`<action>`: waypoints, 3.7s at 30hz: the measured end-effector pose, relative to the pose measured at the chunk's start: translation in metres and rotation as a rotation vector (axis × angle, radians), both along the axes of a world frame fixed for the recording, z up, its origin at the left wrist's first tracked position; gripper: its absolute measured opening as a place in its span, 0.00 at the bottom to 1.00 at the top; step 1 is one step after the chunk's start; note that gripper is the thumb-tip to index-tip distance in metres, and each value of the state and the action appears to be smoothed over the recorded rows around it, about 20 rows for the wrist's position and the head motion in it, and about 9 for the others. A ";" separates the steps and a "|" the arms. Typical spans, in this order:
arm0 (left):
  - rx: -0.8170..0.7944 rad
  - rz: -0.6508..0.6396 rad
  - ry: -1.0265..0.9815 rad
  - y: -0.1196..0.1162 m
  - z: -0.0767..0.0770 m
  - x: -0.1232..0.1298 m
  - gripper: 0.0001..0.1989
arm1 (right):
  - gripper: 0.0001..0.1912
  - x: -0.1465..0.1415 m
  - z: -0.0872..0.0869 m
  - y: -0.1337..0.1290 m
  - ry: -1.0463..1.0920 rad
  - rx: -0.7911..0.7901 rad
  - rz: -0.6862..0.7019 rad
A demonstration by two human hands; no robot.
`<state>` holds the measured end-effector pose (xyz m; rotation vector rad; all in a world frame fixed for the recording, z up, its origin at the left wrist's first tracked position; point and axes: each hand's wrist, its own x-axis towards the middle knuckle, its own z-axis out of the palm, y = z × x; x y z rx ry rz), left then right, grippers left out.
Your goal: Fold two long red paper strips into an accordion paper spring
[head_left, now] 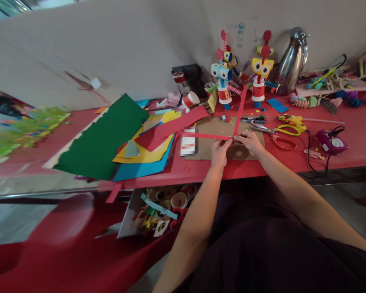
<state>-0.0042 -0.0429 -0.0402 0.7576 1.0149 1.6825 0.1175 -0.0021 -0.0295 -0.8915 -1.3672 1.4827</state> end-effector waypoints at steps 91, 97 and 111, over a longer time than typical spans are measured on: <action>0.020 -0.035 -0.041 0.004 -0.004 -0.008 0.17 | 0.14 0.002 0.004 -0.001 -0.133 0.219 0.045; 0.006 -0.051 -0.061 0.003 -0.005 -0.008 0.18 | 0.15 0.001 0.003 -0.003 -0.077 0.162 0.031; 0.036 -0.006 -0.023 0.005 -0.007 -0.006 0.14 | 0.17 -0.002 -0.004 0.002 -0.252 0.353 -0.019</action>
